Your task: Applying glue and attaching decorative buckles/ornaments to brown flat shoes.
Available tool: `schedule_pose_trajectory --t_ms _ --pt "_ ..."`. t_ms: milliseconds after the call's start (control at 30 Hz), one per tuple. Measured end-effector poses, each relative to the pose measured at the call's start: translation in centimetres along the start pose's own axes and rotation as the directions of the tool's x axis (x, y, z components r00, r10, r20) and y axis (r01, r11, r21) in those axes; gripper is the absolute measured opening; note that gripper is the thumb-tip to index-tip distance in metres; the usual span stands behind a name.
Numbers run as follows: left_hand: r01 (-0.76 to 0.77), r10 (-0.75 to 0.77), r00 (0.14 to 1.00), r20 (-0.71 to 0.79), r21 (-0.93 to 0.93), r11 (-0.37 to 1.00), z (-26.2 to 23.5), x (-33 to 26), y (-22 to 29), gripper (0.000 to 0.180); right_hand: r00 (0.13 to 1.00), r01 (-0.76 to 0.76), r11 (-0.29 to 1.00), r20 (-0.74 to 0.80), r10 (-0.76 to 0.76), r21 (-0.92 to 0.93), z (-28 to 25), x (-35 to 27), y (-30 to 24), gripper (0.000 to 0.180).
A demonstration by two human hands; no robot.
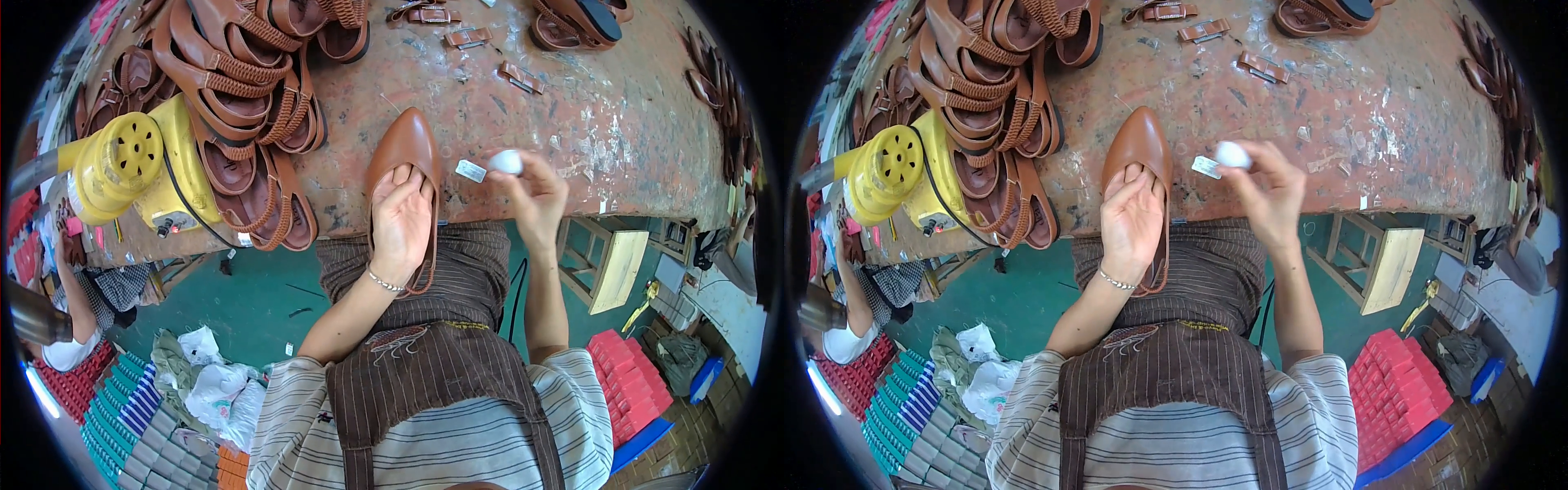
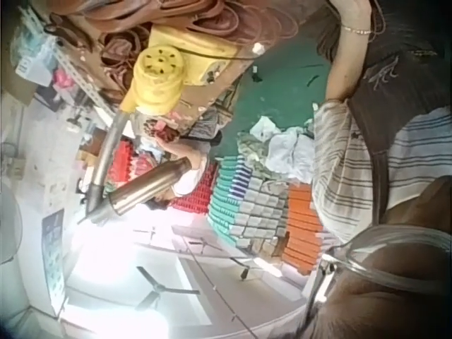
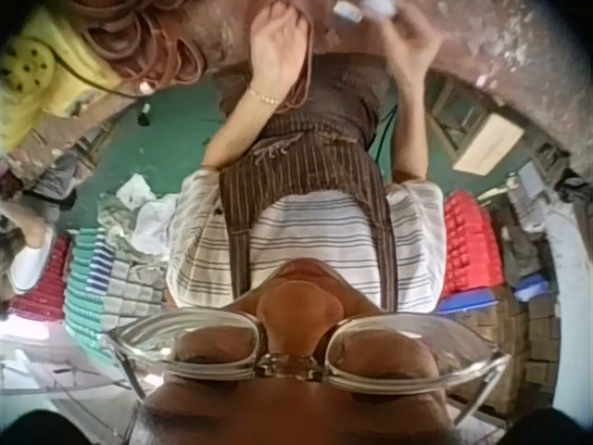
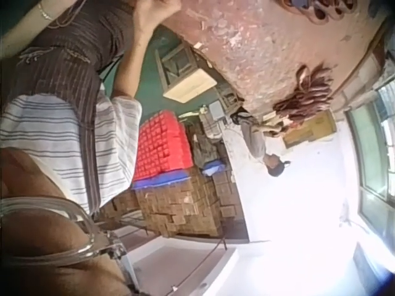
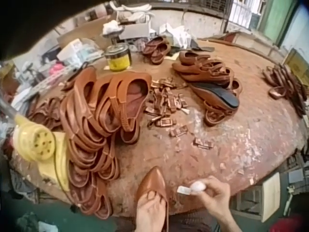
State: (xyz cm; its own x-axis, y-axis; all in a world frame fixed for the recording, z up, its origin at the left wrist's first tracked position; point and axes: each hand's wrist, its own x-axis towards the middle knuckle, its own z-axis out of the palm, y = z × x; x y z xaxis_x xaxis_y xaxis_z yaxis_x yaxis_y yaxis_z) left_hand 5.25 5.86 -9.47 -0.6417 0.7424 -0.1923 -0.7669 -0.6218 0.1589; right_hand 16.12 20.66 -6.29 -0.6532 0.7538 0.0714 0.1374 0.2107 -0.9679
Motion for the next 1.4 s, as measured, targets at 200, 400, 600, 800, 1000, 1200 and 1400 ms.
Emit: schedule_pose_trajectory --t_ms 200,400,600,800,1000,1200,1400 --pt "0.056 -0.027 0.985 -0.172 0.164 0.985 1.3 0.7 -0.3 0.021 0.955 0.234 0.929 0.247 -0.165 -0.285 2.6 1.5 -2.4 0.025" --pt "0.066 -0.021 0.976 -0.217 0.202 0.977 2.3 0.5 -0.1 0.022 0.909 0.349 0.846 0.365 -0.202 -0.403 2.6 2.4 -2.8 0.025" --pt "0.069 -0.011 0.966 -0.257 0.218 0.974 2.8 0.6 -0.2 0.024 0.898 0.384 0.773 0.399 -0.186 -0.504 2.7 2.7 -2.7 0.023" --pt "0.080 -0.019 0.973 -0.231 0.258 0.963 2.1 0.3 -0.3 0.041 0.882 0.412 0.734 0.440 -0.171 -0.539 2.8 3.2 -3.1 0.021" --pt "0.088 -0.021 0.967 -0.253 0.256 0.963 2.2 0.3 -0.3 0.039 0.876 0.419 0.717 0.455 -0.158 -0.558 2.8 3.3 -3.2 0.021" --pt "0.077 -0.007 0.969 -0.246 0.274 0.959 2.3 0.3 -0.4 0.040 0.867 0.434 0.703 0.472 -0.157 -0.563 3.0 3.5 -3.6 0.020" --pt "0.049 0.015 0.963 -0.269 0.231 0.972 2.2 0.3 -0.5 0.023 0.860 0.442 0.699 0.487 -0.153 -0.562 2.9 3.7 -4.1 0.018"
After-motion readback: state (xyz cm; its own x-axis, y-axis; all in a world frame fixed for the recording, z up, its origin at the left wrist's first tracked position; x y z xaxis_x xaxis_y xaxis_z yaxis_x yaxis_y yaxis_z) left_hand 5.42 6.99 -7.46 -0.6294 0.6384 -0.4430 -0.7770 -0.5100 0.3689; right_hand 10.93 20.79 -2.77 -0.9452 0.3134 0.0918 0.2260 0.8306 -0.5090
